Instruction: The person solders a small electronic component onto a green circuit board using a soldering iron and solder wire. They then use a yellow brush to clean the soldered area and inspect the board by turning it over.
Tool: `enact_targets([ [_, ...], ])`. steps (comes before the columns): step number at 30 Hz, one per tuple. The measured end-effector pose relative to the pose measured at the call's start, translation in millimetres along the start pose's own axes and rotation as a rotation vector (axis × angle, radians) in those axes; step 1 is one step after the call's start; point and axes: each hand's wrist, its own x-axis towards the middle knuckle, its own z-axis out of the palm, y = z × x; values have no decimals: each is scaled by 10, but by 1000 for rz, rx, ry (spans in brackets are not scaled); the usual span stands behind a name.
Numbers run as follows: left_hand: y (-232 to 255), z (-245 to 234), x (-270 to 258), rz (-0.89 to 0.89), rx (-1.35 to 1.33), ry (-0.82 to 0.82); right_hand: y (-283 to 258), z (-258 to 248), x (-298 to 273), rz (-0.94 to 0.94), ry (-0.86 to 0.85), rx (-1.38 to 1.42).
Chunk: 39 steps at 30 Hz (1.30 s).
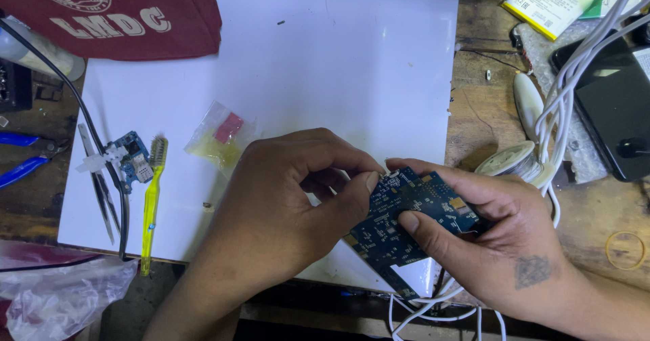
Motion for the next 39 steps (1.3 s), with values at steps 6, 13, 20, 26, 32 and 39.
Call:
enact_targets([
  [6, 24, 22, -30, 60, 9, 45, 33, -1, -11, -1, 19, -27],
  [13, 84, 37, -81, 109, 127, 99, 37, -8, -18, -34, 19, -76],
  [20, 93, 55, -95, 130, 152, 120, 62, -26, -35, -35, 8, -82],
  [26, 95, 70, -119, 167, 175, 141, 80, -32, -52, 2, 13, -87],
  [32, 94, 47, -86, 111, 152, 96, 12, -11, -10, -18, -2, -48],
  [39, 97, 60, -93, 137, 203, 103, 1, -6, -19, -43, 2, -78],
])
